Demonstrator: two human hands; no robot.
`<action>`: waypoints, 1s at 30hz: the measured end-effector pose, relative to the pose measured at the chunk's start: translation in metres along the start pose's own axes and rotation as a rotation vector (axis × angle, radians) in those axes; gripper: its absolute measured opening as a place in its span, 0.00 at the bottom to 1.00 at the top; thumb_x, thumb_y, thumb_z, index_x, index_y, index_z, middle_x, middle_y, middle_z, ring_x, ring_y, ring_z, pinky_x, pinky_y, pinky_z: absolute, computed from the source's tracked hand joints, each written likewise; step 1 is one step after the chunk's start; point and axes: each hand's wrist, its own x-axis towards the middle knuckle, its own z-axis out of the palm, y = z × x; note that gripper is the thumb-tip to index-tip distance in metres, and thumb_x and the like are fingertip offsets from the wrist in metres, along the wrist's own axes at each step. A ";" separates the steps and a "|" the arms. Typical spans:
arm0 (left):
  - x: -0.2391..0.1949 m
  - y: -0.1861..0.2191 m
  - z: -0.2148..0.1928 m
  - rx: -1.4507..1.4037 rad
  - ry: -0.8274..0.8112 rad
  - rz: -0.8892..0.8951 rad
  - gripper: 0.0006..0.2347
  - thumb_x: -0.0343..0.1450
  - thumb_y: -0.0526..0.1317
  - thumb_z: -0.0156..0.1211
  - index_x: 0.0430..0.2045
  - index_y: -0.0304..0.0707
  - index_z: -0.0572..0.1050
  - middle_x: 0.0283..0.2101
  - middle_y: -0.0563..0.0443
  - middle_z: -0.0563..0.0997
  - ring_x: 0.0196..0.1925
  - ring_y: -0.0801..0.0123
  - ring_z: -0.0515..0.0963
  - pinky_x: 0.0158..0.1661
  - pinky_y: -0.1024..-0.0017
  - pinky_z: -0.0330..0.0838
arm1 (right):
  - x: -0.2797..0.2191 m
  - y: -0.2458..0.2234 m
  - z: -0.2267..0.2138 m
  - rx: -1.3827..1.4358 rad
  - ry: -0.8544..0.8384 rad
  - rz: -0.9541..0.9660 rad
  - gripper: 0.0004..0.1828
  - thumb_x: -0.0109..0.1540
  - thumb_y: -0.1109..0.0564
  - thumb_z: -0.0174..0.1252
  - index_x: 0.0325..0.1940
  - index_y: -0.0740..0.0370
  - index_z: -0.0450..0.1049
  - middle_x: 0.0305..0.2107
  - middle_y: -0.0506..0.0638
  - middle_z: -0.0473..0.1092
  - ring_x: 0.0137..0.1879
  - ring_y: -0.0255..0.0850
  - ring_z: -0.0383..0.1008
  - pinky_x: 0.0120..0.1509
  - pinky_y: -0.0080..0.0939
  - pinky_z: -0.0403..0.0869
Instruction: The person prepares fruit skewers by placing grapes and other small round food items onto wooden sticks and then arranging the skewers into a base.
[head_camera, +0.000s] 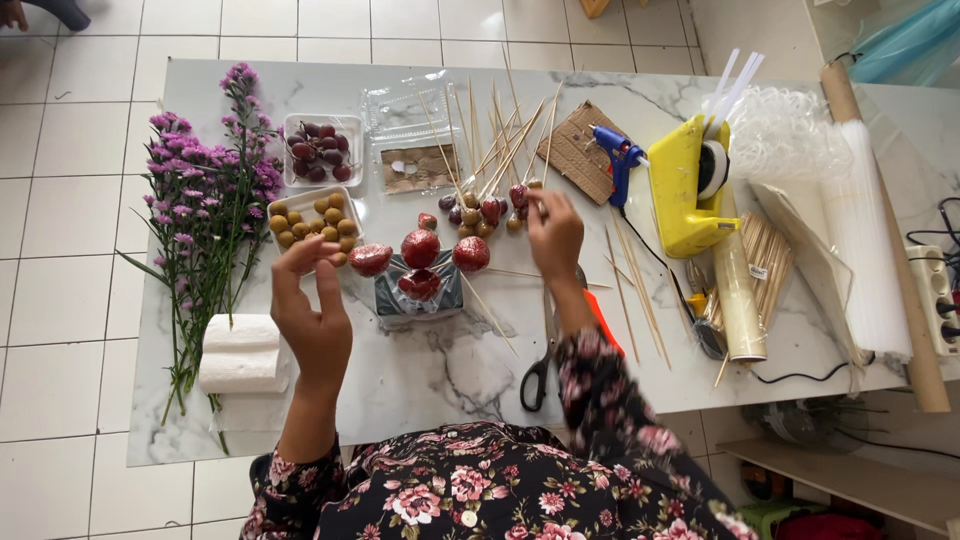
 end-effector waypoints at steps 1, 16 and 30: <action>-0.011 -0.011 0.000 0.001 -0.002 -0.003 0.09 0.79 0.28 0.48 0.52 0.28 0.70 0.43 0.45 0.79 0.44 0.58 0.81 0.53 0.59 0.73 | 0.012 0.009 0.005 0.000 -0.002 0.003 0.10 0.65 0.67 0.59 0.46 0.58 0.80 0.36 0.55 0.77 0.39 0.48 0.78 0.43 0.40 0.78; -0.121 -0.036 0.012 0.174 -0.067 -0.153 0.10 0.73 0.26 0.58 0.47 0.35 0.78 0.33 0.47 0.81 0.29 0.62 0.78 0.32 0.67 0.76 | 0.074 0.061 0.030 -0.390 -0.461 -0.709 0.04 0.59 0.53 0.65 0.36 0.48 0.77 0.35 0.43 0.76 0.46 0.44 0.78 0.46 0.44 0.79; -0.077 0.069 0.065 -0.507 -0.446 -0.078 0.19 0.72 0.34 0.61 0.59 0.32 0.71 0.57 0.37 0.72 0.32 0.61 0.81 0.33 0.68 0.80 | -0.031 -0.141 -0.168 0.516 -0.277 -0.042 0.08 0.55 0.73 0.65 0.35 0.65 0.80 0.15 0.51 0.72 0.16 0.40 0.76 0.26 0.37 0.79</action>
